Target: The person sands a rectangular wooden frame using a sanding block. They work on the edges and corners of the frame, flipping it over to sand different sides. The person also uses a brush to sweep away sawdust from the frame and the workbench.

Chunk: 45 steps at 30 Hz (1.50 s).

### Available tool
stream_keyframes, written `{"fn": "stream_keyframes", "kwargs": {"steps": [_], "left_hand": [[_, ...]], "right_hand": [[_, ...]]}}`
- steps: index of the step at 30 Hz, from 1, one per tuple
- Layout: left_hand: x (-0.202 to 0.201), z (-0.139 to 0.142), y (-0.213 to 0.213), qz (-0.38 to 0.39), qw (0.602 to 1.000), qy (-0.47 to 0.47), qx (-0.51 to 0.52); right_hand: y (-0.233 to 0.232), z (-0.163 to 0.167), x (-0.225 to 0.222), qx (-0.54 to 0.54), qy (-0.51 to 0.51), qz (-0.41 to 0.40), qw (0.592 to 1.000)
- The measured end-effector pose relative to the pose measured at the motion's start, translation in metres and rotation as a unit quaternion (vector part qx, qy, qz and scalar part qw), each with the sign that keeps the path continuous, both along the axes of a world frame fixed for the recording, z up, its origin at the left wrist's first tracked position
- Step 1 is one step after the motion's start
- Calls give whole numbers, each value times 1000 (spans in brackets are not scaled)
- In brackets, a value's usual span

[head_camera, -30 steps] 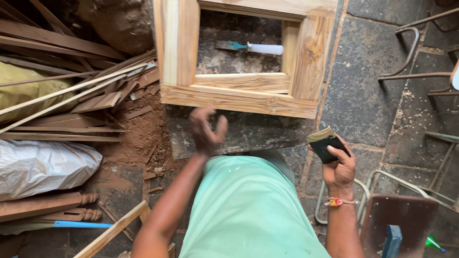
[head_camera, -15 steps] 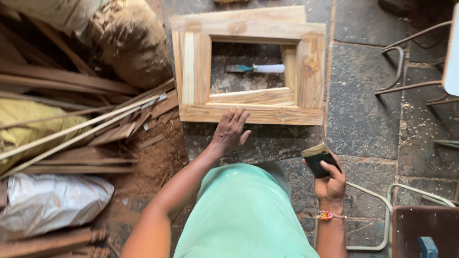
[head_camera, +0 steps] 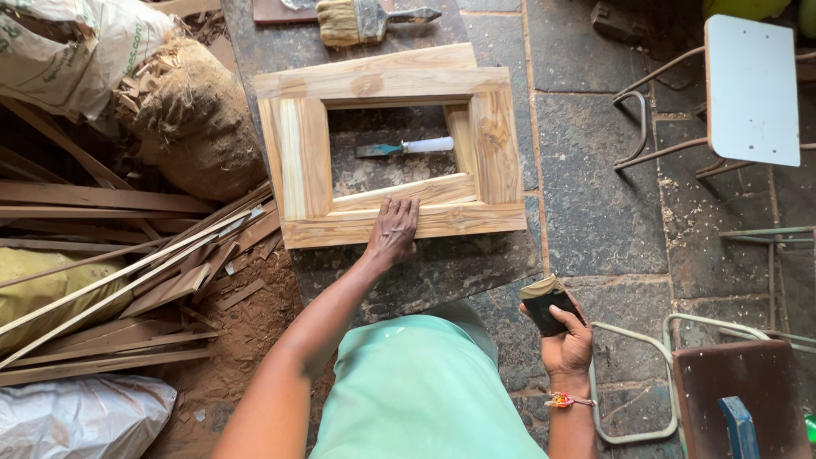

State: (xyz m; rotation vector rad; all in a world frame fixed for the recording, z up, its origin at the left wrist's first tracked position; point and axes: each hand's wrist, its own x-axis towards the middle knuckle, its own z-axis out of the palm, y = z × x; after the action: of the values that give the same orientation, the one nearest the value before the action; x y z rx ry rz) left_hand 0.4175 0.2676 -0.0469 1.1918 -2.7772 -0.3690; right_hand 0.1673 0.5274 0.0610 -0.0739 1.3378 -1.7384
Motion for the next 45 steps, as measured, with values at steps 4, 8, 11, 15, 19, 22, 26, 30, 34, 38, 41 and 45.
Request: {"fn": "stream_keyframes", "kwargs": {"steps": [4, 8, 11, 15, 19, 22, 26, 30, 34, 38, 41, 45], "left_hand": [[-2, 19, 7, 7, 998, -52, 18], [-21, 56, 35, 55, 993, 74, 73], [-38, 85, 58, 88, 919, 248, 294], [-75, 115, 69, 118, 648, 472, 586], [-87, 139, 62, 183, 541, 578, 583], [-80, 151, 55, 215, 571, 591, 528], [-65, 160, 48, 205, 620, 593, 471], [-53, 166, 45, 203, 642, 594, 440], [-50, 168, 47, 182, 650, 594, 437], [-47, 169, 49, 167, 644, 596, 449], [-44, 171, 49, 181, 647, 586, 453], [-35, 167, 41, 206, 614, 602, 466]], "right_hand": [[-10, -7, -15, -15, -8, 14, 1000], [-46, -14, -24, -49, -57, -2, 997], [-86, -16, -18, -43, -56, -3, 998], [-134, -9, 5, -70, -39, 48, 996], [-163, 15, 22, -93, -35, 114, 989], [-175, 38, 19, -66, 30, 160, 984], [-186, 68, 2, -57, 472, 174, 862], [-197, 91, -8, -109, 739, 192, 637], [-207, 99, -7, -146, 818, 217, 513], [-212, 92, -8, -136, 865, 219, 430], [-213, 82, -14, -107, 872, 217, 426], [-210, 72, -27, -60, 721, 257, 641]]}}
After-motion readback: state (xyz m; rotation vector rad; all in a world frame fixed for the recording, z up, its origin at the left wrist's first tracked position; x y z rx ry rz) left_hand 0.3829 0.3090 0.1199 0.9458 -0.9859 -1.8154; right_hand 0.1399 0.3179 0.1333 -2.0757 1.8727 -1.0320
